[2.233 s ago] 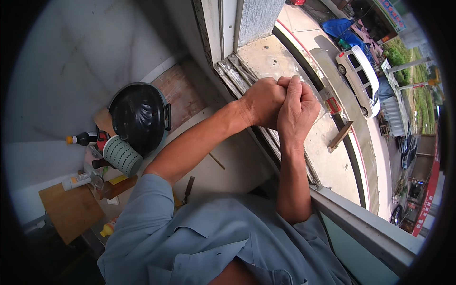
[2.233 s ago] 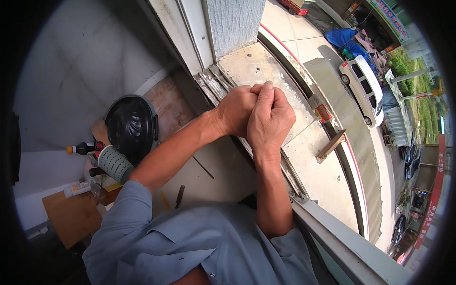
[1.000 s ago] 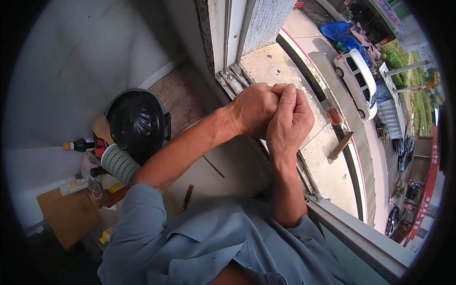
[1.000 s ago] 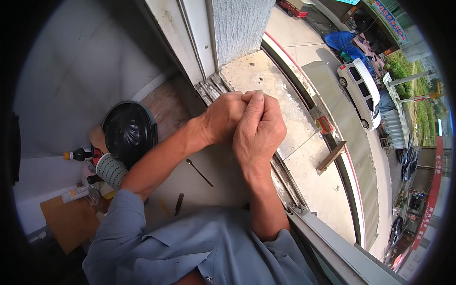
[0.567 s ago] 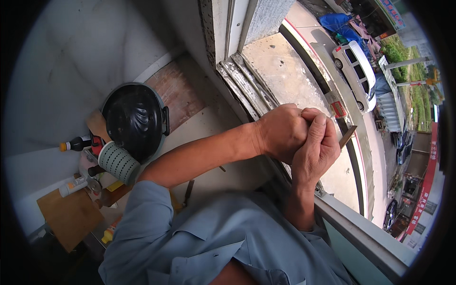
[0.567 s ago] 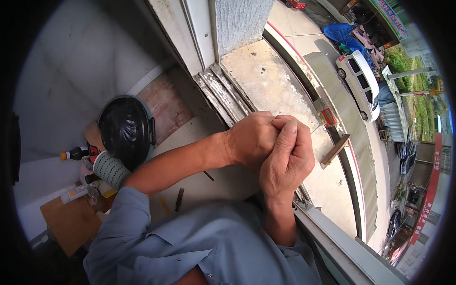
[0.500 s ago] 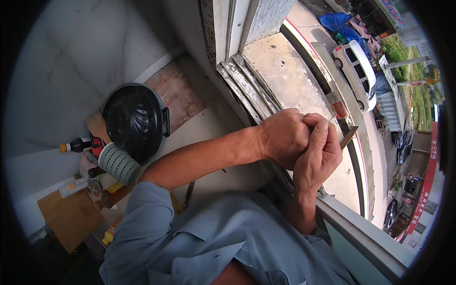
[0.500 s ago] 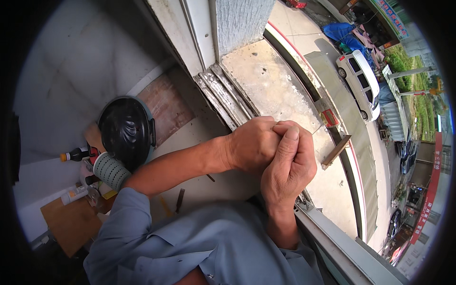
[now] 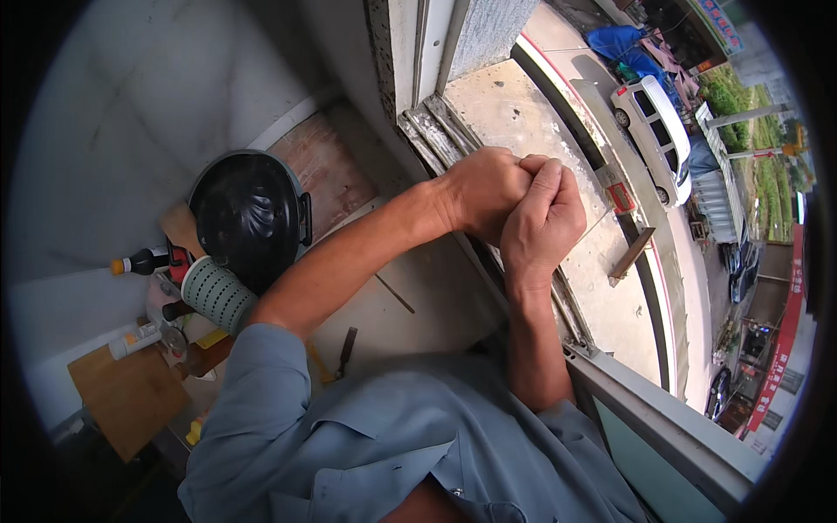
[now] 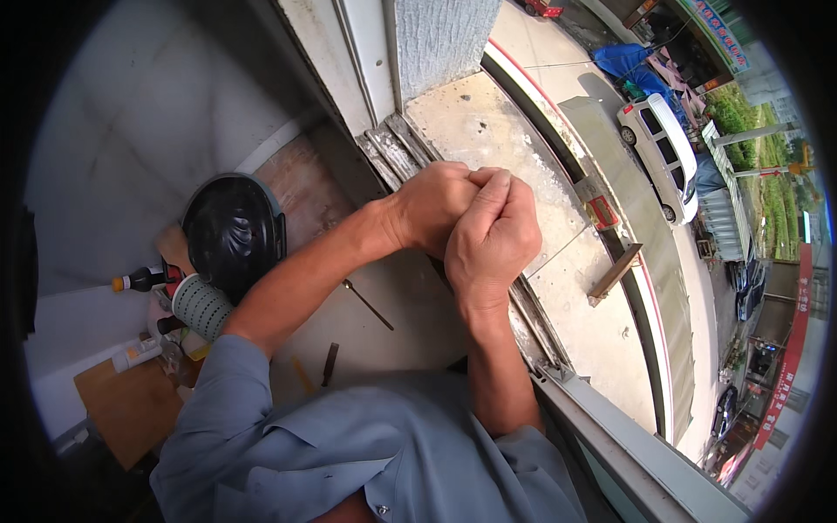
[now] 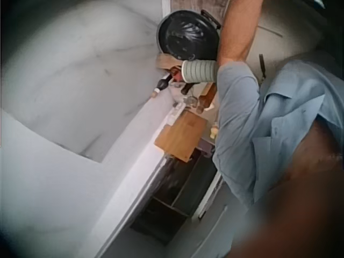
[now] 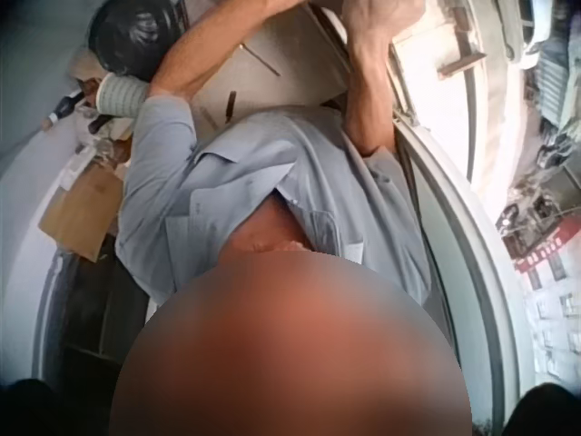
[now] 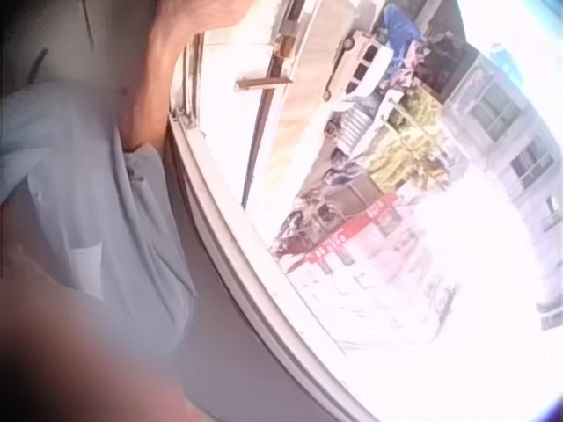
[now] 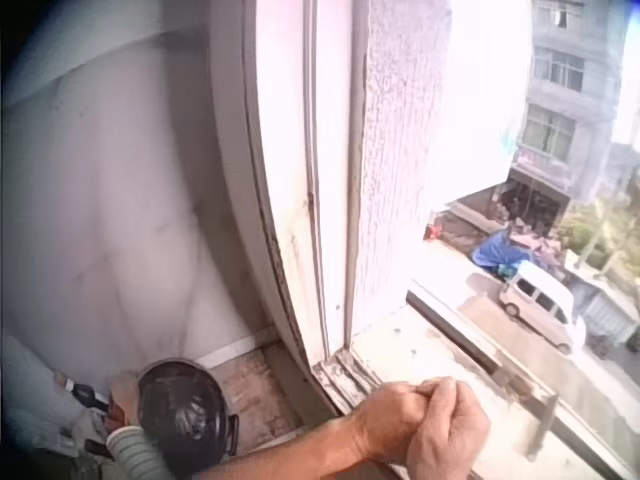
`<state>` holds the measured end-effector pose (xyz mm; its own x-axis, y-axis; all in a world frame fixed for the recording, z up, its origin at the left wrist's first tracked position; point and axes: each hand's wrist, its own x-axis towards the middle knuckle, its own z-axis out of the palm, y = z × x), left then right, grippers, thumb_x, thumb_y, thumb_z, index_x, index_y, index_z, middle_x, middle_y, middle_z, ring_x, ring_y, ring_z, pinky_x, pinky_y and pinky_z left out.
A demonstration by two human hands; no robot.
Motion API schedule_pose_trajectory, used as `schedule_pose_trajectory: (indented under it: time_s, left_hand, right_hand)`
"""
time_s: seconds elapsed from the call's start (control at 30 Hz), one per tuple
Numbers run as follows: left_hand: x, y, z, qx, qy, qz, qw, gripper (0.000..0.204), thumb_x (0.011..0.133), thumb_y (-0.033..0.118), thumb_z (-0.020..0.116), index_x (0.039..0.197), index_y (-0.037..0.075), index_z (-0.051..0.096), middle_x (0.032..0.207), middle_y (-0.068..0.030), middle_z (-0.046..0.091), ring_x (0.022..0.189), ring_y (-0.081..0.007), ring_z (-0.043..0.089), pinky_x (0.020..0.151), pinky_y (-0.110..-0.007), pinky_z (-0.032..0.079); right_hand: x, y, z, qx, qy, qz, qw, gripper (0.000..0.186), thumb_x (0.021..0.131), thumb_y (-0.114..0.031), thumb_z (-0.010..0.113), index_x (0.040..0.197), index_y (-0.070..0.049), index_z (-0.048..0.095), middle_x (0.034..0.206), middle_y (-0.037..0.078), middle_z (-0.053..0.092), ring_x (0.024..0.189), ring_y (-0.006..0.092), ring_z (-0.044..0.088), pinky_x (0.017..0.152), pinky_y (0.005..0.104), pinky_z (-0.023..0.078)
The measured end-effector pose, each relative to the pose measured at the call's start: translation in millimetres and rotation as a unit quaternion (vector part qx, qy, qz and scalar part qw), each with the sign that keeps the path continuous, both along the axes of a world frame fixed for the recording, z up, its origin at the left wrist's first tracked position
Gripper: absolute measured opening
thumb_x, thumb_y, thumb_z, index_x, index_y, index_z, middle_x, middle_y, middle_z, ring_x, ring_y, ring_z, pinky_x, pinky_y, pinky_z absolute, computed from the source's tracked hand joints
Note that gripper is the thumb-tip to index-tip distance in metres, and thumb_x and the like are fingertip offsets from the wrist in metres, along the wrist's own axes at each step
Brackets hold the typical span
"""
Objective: The person uses a screwdriver to remove screws from a window frame and then applies a substance from a small bottle into the frame groove. The person works methodically along the frame edge.
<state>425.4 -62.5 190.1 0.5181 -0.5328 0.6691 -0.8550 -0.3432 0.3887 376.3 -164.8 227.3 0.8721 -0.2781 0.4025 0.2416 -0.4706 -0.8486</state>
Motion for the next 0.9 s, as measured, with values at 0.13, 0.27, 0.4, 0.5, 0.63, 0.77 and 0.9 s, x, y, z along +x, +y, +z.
schedule_pose_trajectory:
  time_s: [0.13, 0.27, 0.4, 0.5, 0.63, 0.77, 0.9]
  left_hand:
    - [8.6, -4.5, 3.1, -0.043, -0.013, 0.032, 0.998, 0.028, 0.074, 0.028, 0.082, 0.087, 0.008, 0.067, 0.075, -0.0081, 0.068, 0.066, -0.0289, 0.071, 0.054, -0.039, 0.058]
    - [-15.7, -19.0, -5.5, -0.032, -0.005, -0.006, 0.999, 0.026, 0.074, 0.023, 0.078, 0.086, 0.004, 0.065, 0.074, -0.0114, 0.066, 0.063, -0.0312, 0.068, 0.054, -0.041, 0.055]
    - [-9.7, -10.0, -3.5, -0.04, -0.03, -0.006, 0.999, 0.026, 0.077, 0.024, 0.078, 0.086, 0.004, 0.065, 0.075, -0.0116, 0.067, 0.062, -0.0303, 0.069, 0.053, -0.042, 0.055]
    - [7.6, 4.1, 5.0, -0.034, 0.003, 0.014, 0.999, 0.029, 0.074, 0.028, 0.081, 0.087, 0.007, 0.066, 0.076, -0.0101, 0.068, 0.064, -0.0299, 0.07, 0.055, -0.04, 0.057]
    - [-11.8, -6.5, -7.9, -0.018, -0.009, 0.003, 1.0, 0.023, 0.075, 0.021, 0.077, 0.085, 0.005, 0.065, 0.075, -0.0107, 0.067, 0.066, -0.0309, 0.07, 0.057, -0.04, 0.056]
    - [-31.9, -26.5, -4.6, -0.039, -0.03, -0.007, 0.999, 0.019, 0.077, 0.019, 0.074, 0.082, 0.005, 0.063, 0.067, -0.0104, 0.062, 0.061, -0.03, 0.067, 0.055, -0.04, 0.054]
    - [10.5, 6.3, -2.1, -0.014, 0.013, 0.02, 1.0, 0.027, 0.078, 0.028, 0.079, 0.088, 0.007, 0.067, 0.078, -0.0083, 0.069, 0.067, -0.0297, 0.07, 0.056, -0.039, 0.056]
  right_hand:
    - [14.8, -0.1, 23.6, -0.017, 0.031, 0.02, 0.999, 0.03, 0.107, -0.019, 0.053, 0.088, -0.001, 0.071, 0.074, 0.015, 0.069, 0.067, 0.0222, 0.067, 0.067, 0.0349, 0.053]
    - [-19.1, -18.2, 12.4, 0.042, 0.053, 0.036, 0.997, 0.033, 0.11, -0.019, 0.052, 0.093, 0.003, 0.069, 0.087, 0.01, 0.071, 0.081, 0.0154, 0.065, 0.078, 0.0296, 0.053]
    - [-10.5, -4.9, -4.9, 0.038, -0.03, 0.012, 0.999, 0.026, 0.108, -0.013, 0.052, 0.092, 0.0, 0.068, 0.084, 0.013, 0.07, 0.074, 0.022, 0.067, 0.071, 0.0337, 0.054]
    - [10.7, 7.2, 17.6, -0.022, 0.024, 0.0, 0.999, 0.024, 0.105, -0.015, 0.056, 0.09, -0.001, 0.069, 0.078, 0.018, 0.069, 0.068, 0.0309, 0.068, 0.065, 0.0386, 0.052]
    - [-9.5, -7.5, 2.1, -0.02, 0.013, 0.012, 1.0, 0.024, 0.106, -0.016, 0.055, 0.092, -0.002, 0.07, 0.081, 0.016, 0.07, 0.072, 0.0274, 0.069, 0.069, 0.0364, 0.054]
    - [-35.7, -23.2, 5.0, 0.055, 0.002, 0.043, 0.998, 0.025, 0.109, -0.01, 0.049, 0.095, 0.003, 0.066, 0.086, 0.012, 0.07, 0.078, 0.0191, 0.067, 0.074, 0.0321, 0.055]
    - [14.8, 8.0, 10.2, -0.054, -0.004, -0.011, 0.998, 0.026, 0.105, -0.017, 0.054, 0.089, -0.003, 0.069, 0.081, 0.017, 0.069, 0.069, 0.0339, 0.067, 0.066, 0.0399, 0.052]
